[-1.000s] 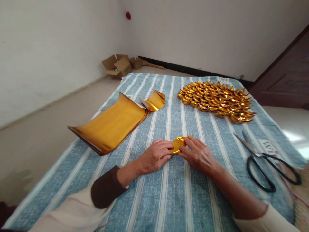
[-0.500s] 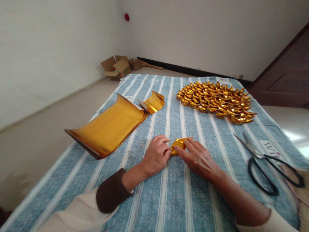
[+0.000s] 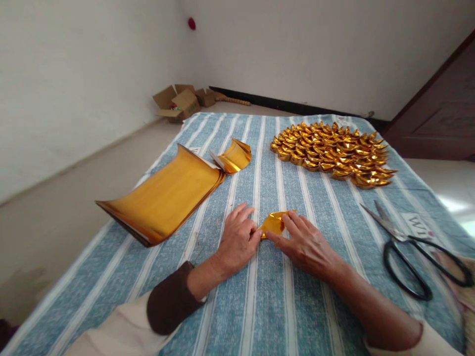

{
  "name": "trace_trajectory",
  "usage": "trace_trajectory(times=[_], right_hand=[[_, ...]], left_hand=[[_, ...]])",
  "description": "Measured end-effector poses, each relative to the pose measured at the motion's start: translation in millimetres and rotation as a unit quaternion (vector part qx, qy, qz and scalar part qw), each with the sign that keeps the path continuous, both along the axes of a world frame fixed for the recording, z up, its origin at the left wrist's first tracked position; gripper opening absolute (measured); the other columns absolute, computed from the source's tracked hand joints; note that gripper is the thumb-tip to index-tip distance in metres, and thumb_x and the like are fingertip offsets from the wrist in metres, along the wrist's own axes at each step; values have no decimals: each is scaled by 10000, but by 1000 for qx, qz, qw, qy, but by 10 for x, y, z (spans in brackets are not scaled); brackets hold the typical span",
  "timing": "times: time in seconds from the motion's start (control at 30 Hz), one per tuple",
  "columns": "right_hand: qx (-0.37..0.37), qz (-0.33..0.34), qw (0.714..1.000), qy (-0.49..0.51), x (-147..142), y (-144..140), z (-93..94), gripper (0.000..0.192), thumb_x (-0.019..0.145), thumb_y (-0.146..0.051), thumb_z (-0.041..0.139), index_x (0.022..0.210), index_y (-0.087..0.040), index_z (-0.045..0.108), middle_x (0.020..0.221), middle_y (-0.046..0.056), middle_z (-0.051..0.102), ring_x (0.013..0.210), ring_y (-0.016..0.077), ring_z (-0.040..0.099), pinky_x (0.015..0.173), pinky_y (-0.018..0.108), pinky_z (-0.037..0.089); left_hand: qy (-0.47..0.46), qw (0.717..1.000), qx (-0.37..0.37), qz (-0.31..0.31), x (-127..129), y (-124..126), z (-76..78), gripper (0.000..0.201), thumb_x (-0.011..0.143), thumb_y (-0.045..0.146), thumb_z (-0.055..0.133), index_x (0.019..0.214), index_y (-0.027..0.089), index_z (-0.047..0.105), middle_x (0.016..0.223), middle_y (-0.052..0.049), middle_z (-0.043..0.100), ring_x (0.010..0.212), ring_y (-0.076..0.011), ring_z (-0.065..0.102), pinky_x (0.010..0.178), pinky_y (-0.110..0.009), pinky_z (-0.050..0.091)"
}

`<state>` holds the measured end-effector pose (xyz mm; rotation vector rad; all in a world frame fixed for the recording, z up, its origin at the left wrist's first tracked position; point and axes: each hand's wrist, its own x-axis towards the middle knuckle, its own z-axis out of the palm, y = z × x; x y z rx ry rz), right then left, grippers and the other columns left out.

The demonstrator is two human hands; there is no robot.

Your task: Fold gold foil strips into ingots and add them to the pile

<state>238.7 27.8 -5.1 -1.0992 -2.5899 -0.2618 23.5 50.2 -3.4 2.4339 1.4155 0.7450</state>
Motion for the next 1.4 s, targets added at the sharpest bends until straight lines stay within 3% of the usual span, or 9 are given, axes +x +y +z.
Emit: trace_trajectory(times=[0.43, 0.63, 1.07, 1.4], right_hand=[[-20, 2, 1000, -1, 9, 28, -5, 389, 973, -305, 523, 1361, -324, 494, 1133, 139, 550, 1097, 302, 507, 808, 449, 525], [-31, 8, 999, 2, 26, 6, 41, 422, 920, -355, 622, 1327, -304, 524, 1174, 142, 545, 1154, 328, 486, 842, 480, 522], [-16, 3, 1000, 5, 27, -4, 8, 425, 937, -357, 593, 1352, -322, 506, 1184, 151, 544, 1158, 338, 497, 831, 480, 530], [-27, 1, 1000, 1, 23, -8, 24, 422, 927, -336, 610, 1339, -316, 520, 1175, 149, 546, 1167, 343, 492, 846, 491, 526]], left_hand=[[27, 999, 3, 20, 17, -28, 3, 186, 838, 129, 605, 678, 180, 524, 1291, -137, 598, 1325, -344, 433, 1071, -596, 386], [15, 1000, 1, 15, 2, -25, -4, 188, 843, 130, 589, 677, 183, 518, 1290, -123, 596, 1325, -341, 427, 1065, -604, 385], [19, 1000, 9, 10, -3, -19, -3, 191, 851, 114, 569, 677, 175, 517, 1284, -164, 592, 1310, -348, 439, 1061, -595, 386], [19, 1000, 6, 12, 4, -16, -8, 205, 852, 121, 576, 670, 183, 506, 1293, -138, 592, 1322, -339, 427, 1070, -594, 377]])
